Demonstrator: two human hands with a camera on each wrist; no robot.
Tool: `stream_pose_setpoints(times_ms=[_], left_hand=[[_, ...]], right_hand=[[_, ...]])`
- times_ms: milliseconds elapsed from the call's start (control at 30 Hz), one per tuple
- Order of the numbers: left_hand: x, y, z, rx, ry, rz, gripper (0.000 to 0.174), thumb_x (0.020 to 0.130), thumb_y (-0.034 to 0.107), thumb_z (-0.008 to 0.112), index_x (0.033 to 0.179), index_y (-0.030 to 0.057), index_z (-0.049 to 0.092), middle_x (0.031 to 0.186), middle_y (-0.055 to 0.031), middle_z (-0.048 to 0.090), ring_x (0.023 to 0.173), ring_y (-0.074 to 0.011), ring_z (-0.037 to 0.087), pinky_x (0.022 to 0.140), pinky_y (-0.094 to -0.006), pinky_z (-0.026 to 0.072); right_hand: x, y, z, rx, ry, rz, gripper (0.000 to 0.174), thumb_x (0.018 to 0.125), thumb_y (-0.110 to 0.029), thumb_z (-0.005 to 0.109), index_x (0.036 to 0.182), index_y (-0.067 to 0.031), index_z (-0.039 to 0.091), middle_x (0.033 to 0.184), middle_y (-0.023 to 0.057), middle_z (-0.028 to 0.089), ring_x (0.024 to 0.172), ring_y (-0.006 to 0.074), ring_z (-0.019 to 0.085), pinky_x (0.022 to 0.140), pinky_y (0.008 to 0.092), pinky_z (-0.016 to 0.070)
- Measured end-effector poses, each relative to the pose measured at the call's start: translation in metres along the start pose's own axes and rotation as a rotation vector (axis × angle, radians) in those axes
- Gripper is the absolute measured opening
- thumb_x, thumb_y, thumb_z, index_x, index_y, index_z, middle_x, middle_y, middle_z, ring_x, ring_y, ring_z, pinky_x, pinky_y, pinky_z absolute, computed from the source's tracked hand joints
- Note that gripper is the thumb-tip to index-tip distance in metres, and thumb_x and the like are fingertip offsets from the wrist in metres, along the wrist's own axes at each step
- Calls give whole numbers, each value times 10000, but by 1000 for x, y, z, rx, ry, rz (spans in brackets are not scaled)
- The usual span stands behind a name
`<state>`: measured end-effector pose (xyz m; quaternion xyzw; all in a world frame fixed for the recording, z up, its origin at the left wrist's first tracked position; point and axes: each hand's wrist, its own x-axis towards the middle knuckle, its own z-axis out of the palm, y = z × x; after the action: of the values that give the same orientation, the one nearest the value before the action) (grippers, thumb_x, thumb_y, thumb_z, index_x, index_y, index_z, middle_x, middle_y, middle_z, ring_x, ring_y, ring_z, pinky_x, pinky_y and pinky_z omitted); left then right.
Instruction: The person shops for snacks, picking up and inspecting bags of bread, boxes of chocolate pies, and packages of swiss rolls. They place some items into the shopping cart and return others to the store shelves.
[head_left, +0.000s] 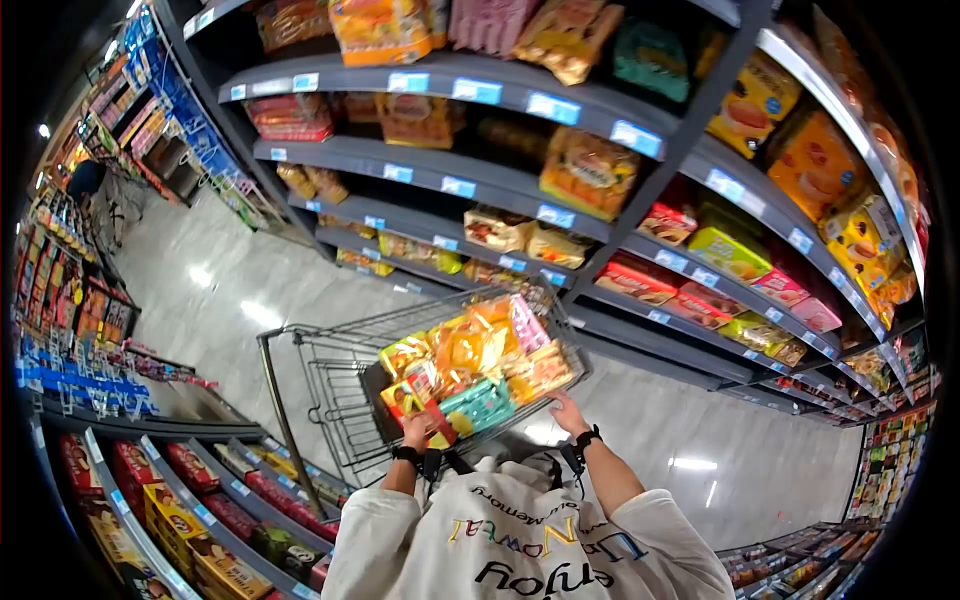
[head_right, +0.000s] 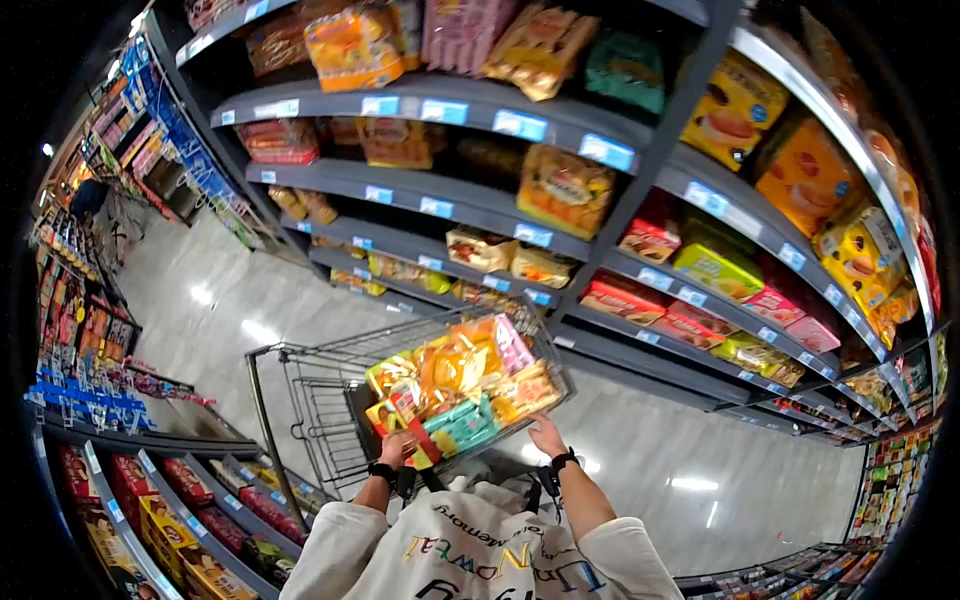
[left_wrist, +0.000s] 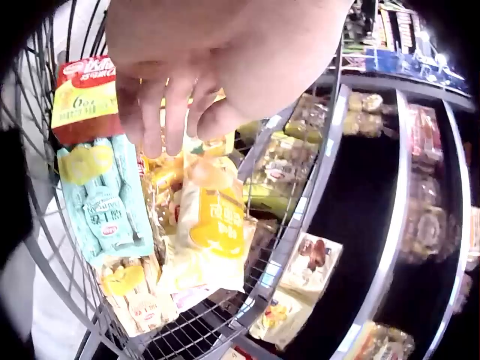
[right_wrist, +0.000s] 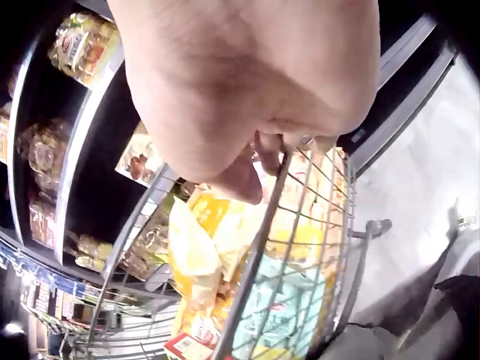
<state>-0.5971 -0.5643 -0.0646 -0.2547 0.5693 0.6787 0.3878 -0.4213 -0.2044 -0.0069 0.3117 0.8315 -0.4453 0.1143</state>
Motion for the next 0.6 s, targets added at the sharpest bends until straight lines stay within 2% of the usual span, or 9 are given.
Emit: stream_pose_setpoints(times_ms=[33, 67, 100, 167, 233, 300, 433, 467, 600], left_hand=[[-4, 8, -12, 63, 52, -29, 278, 850, 191, 533, 1100, 71, 521, 1065, -94, 620, 943, -256, 620, 771, -370, 495], [-9, 13, -26, -18, 52, -59, 254, 833, 196, 552, 1054, 71, 542, 1020, -88, 625, 920, -252, 624, 750, -366, 497], [-13, 18, -35, -42, 98, -106, 243, 822, 197, 569, 1032, 76, 553, 955, -74, 629, 853, -235, 624, 709, -365, 497], [-11, 21, -57, -51, 111, -129, 170, 806, 157, 552, 947, 61, 562, 900, -80, 634, 724, -179, 608, 610, -298, 459], [-4, 14, -83, -67, -46, -83, 146, 810, 156, 547, 899, 44, 576, 840, -78, 631, 686, -165, 586, 588, -285, 455], [-27, 34, -70, -80, 142, -26, 135, 805, 143, 545, 849, 27, 600, 756, -68, 620, 618, -156, 559, 551, -277, 442], [-11, 44, -97, 83, 135, 70, 156, 794, 121, 533, 871, 27, 629, 675, -23, 560, 547, -115, 481, 513, -242, 375], [-5, 47, -92, 56, 284, 32, 184, 789, 112, 540, 907, 6, 632, 649, -7, 530, 549, -107, 460, 512, -248, 370], [44, 64, -108, 263, 301, 160, 574, 750, 93, 639, 1265, -42, 424, 881, -59, 583, 642, -123, 523, 592, -239, 434]], right_hand=[[-1, -14, 12, -97, 1, -76, 455, 783, -130, 564, 1236, -121, 534, 1388, 155, 394, 1275, 357, 353, 1068, 409, 276], [0, -26, 20, -224, -144, 93, 595, 780, -145, 566, 1349, -211, 406, 1507, 55, 171, 1336, 369, 229, 1094, 494, 187], [-5, -39, 27, -407, -132, 84, 657, 784, -121, 530, 1392, -256, 323, 1521, -2, 115, 1333, 375, 235, 1081, 551, 165], [0, -65, 34, -647, -127, 85, 663, 780, -72, 462, 1394, -273, 316, 1513, -16, 151, 1320, 354, 261, 1096, 533, 124], [10, -66, 44, -746, -39, 3, 626, 731, -113, 515, 1331, -256, 404, 1433, 2, 326, 1244, 384, 350, 1059, 554, 206], [10, -98, 44, -699, -58, -2, 569, 740, -56, 513, 1277, -234, 464, 1388, 27, 383, 1218, 376, 365, 1078, 530, 173], [13, -114, 67, -734, 13, -110, 465, 725, -50, 551, 1166, -196, 525, 1218, 41, 492, 1132, 353, 421, 1049, 521, 232], [14, -116, 69, -747, 42, -157, 415, 718, -44, 559, 1111, -179, 555, 1151, 43, 521, 1103, 344, 436, 1033, 515, 262], [14, -132, 83, -614, 44, -60, 308, 707, -7, 535, 992, -102, 603, 1096, 61, 559, 1084, 336, 454, 972, 424, 367]])
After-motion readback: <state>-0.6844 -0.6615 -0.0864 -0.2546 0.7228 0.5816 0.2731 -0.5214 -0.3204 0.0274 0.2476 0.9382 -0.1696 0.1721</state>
